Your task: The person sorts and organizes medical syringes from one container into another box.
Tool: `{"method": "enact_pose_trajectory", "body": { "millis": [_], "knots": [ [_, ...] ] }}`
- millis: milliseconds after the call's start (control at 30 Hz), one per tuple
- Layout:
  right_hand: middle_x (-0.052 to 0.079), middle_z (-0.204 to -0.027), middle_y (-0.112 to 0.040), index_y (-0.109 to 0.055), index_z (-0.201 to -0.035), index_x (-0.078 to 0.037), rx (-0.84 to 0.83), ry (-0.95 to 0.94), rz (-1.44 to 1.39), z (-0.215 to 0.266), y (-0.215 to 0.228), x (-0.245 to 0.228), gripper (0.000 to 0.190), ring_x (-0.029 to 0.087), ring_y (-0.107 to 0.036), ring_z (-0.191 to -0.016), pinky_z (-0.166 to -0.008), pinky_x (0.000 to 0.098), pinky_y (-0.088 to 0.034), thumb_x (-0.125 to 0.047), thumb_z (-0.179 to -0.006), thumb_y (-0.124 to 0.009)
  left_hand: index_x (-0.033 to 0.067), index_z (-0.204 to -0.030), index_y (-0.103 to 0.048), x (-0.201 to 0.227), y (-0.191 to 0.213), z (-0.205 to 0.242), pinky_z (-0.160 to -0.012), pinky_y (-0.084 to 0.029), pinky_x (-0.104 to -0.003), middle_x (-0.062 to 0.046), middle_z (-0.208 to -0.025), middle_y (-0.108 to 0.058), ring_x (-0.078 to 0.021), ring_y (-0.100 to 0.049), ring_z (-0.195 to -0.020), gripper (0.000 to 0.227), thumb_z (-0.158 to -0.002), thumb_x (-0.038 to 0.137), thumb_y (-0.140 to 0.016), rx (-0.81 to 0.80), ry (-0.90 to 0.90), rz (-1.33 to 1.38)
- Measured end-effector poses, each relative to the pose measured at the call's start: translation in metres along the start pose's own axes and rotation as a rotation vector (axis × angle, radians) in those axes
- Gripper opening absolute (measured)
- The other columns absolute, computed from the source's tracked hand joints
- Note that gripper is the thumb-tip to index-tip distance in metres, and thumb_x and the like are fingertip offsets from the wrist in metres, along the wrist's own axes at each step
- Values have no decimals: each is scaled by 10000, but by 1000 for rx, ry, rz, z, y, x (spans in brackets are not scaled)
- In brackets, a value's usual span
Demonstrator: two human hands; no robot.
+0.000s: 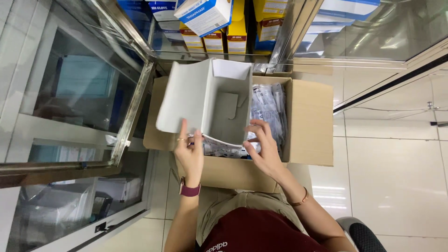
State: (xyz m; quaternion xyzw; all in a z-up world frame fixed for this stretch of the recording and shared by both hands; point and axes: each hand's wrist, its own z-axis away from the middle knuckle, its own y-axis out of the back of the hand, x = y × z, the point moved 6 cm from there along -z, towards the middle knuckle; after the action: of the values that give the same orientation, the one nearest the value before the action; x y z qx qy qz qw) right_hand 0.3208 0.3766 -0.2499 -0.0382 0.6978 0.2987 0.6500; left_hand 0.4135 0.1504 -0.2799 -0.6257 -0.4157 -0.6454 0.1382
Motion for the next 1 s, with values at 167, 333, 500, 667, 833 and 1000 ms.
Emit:
{"method": "enact_pose_trajectory", "body": {
  "millis": [167,333,500,667,833,1000],
  "knots": [
    [139,-1132,-693,-499,-1397,-65,180,5,-156,-27,23,75,433,298,-763,-892,-764,403,-614,-171,-990,-603,52,-1483,-574,2,10,11,-545,-421,-212,-32,-652,-610,-39,-641,-638,516,-984,88,-698,129,-75,60],
    [228,-1068,-711,-594,-1179,4,158,-56,760,-57,21,205,460,375,-735,-923,-799,426,-592,-343,-925,-758,28,-1459,-583,0,-3,23,-586,-444,-208,-43,-784,-717,-38,-623,-689,473,-999,88,-675,70,-70,131],
    [256,-1031,-705,-526,-1215,88,17,-261,1001,-62,5,187,810,372,-740,-884,-728,414,-613,-472,-733,-857,26,-1442,-567,4,-5,23,-623,-494,-194,-20,-814,-743,-30,-680,-725,448,-1005,92,-643,38,-81,199],
    [190,-957,-744,-696,-956,-39,-97,-356,1046,-60,-4,216,515,356,-744,-871,-702,456,-617,-496,-759,-828,72,-1384,-673,-2,2,28,-560,-429,-203,-21,-650,-612,-105,-529,-543,425,-979,186,-732,75,-103,-78],
    [196,-796,-732,-711,-854,-91,139,-177,934,-57,26,170,302,399,-728,-741,-656,505,-576,-383,-928,-692,134,-1220,-693,33,-4,34,-792,-436,-371,-65,-928,-679,-203,-596,-800,436,-865,364,-798,259,-734,-481],
    [171,-689,-718,-693,-910,-35,321,-4,553,-56,90,23,262,297,-711,-594,-524,417,-539,-271,-1004,-631,87,-1205,-728,77,-34,43,-1125,-274,-552,-98,-1199,-737,-287,-637,-1130,519,-832,444,-779,14,-964,-527]
  ]
}}
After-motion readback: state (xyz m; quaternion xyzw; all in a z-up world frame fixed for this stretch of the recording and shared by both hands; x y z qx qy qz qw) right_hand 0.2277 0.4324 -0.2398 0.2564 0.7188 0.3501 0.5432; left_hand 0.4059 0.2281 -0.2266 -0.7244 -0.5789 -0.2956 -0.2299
